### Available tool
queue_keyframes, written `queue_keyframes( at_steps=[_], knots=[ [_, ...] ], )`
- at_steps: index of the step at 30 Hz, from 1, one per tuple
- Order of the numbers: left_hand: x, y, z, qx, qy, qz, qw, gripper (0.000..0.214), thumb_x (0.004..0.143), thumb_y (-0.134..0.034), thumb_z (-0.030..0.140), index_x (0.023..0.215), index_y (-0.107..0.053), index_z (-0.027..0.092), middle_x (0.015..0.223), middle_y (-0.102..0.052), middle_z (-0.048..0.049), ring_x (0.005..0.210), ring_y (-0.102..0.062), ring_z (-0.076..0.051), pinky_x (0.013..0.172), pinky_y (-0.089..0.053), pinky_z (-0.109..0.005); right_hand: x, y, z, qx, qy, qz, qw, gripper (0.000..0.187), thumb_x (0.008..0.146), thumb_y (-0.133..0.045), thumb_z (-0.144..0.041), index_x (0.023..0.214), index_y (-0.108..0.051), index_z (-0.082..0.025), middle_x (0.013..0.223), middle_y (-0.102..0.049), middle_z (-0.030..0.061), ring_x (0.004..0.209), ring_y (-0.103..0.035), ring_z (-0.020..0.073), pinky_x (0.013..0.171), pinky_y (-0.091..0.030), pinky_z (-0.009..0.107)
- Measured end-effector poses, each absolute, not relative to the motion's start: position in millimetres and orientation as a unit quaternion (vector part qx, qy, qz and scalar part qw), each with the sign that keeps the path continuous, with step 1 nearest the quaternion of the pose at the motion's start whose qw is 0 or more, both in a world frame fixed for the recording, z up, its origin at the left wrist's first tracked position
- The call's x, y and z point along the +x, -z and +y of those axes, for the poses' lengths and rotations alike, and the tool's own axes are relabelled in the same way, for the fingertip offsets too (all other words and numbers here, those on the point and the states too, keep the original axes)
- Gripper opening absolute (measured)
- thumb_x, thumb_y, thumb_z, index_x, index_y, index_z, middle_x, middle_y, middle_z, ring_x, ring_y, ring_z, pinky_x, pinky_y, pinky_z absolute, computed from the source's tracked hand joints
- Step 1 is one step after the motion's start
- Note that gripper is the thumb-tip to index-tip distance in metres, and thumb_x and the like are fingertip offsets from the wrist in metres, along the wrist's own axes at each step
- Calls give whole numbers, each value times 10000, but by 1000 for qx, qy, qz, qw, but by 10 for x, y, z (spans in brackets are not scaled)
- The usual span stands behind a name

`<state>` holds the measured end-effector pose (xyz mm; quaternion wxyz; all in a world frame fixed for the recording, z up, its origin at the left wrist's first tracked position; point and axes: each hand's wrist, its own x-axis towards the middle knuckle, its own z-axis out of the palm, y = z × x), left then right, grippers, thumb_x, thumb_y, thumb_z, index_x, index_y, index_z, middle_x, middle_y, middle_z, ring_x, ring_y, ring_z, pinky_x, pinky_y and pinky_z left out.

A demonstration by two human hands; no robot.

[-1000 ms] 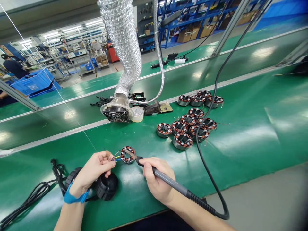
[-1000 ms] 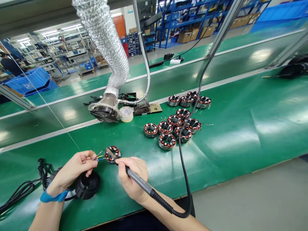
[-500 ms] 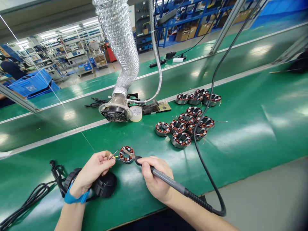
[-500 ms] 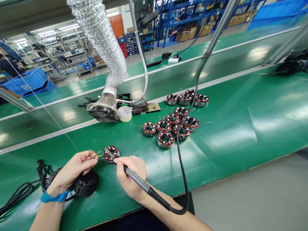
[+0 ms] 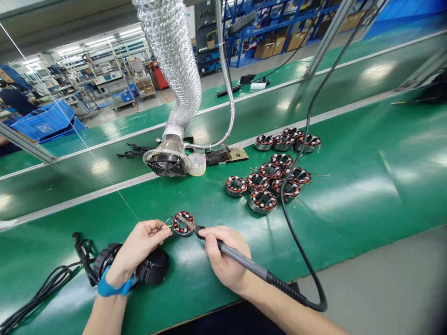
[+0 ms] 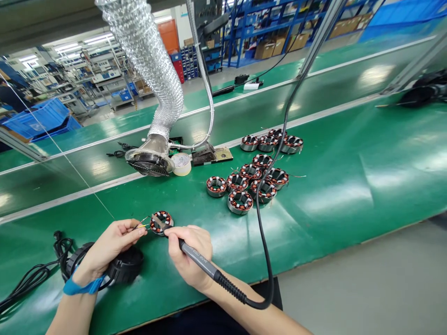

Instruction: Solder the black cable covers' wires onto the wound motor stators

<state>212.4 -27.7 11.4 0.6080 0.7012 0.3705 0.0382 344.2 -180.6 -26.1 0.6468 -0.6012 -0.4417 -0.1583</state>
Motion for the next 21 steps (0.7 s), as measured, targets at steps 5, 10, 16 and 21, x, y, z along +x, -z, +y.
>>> queue_keyframes(
  at_steps=[5, 10, 16, 21],
  knots=[
    [2140, -128, -279, 684, -54, 392, 612, 393, 664, -790, 458, 813, -654, 121, 622, -525, 40, 514, -317, -64, 481, -218, -208, 3438, 261, -1805, -600, 160, -441, 648, 175, 881, -521, -114, 815, -657, -202, 683, -721, -26, 537, -654, 120, 570, -513, 233],
    [2131, -106, -264, 672, -64, 398, 622, 393, 643, -810, 433, 808, -636, 122, 613, -494, 55, 497, -256, -50, 457, -171, -206, 3435, 260, -1811, -600, 157, -445, 647, 166, 890, -522, -122, 826, -650, -207, 680, -720, -30, 527, -649, 116, 558, -505, 237],
    [2106, -86, -244, 657, -68, 382, 646, 410, 663, -807, 438, 831, -594, 131, 669, -493, 44, 525, -260, -53, 459, -165, -197, 3431, 262, -1818, -607, 153, -439, 645, 179, 892, -517, -132, 817, -660, -209, 674, -721, -24, 540, -660, 124, 560, -513, 244],
    [2118, -80, -263, 683, -49, 381, 621, 422, 737, -724, 533, 781, -598, 133, 540, -315, 94, 488, -167, -59, 450, -95, -225, 3422, 277, -1813, -611, 155, -438, 641, 182, 898, -513, -143, 813, -658, -210, 676, -723, -21, 541, -663, 126, 559, -514, 246]
  ],
)
